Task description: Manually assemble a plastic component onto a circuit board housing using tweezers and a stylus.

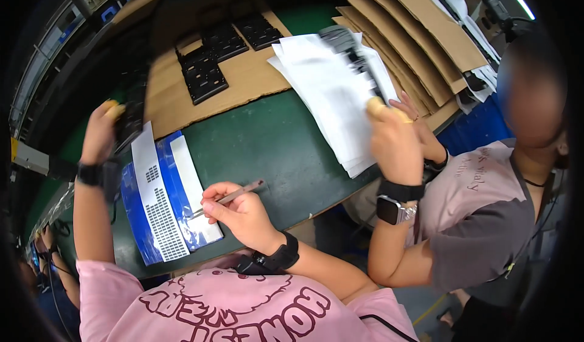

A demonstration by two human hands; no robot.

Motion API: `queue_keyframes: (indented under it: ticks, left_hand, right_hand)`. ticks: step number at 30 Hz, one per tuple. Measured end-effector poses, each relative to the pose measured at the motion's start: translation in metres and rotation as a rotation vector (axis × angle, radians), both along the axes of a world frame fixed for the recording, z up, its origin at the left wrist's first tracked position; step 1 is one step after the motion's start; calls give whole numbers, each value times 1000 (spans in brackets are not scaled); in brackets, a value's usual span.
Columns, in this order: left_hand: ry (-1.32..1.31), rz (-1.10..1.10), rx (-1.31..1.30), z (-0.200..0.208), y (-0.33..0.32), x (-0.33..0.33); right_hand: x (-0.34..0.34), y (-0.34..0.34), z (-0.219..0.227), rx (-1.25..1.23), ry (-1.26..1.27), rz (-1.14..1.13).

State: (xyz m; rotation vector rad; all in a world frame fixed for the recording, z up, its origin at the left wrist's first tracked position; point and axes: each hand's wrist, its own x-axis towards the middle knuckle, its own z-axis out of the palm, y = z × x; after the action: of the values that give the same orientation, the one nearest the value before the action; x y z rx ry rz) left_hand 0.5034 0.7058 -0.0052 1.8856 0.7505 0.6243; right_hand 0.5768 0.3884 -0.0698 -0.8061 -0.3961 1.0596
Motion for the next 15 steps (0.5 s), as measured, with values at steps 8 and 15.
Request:
queue_keyframes:
  ticks: [8,15]
  left_hand:
    - [-519,145,-662,4,-50,-128]
    - [-622,150,-1140,-12,-100,-127]
  right_hand:
    - [-9,6,3,-100,-332,-136]
    - [-20,45,48,-163,-371,-69]
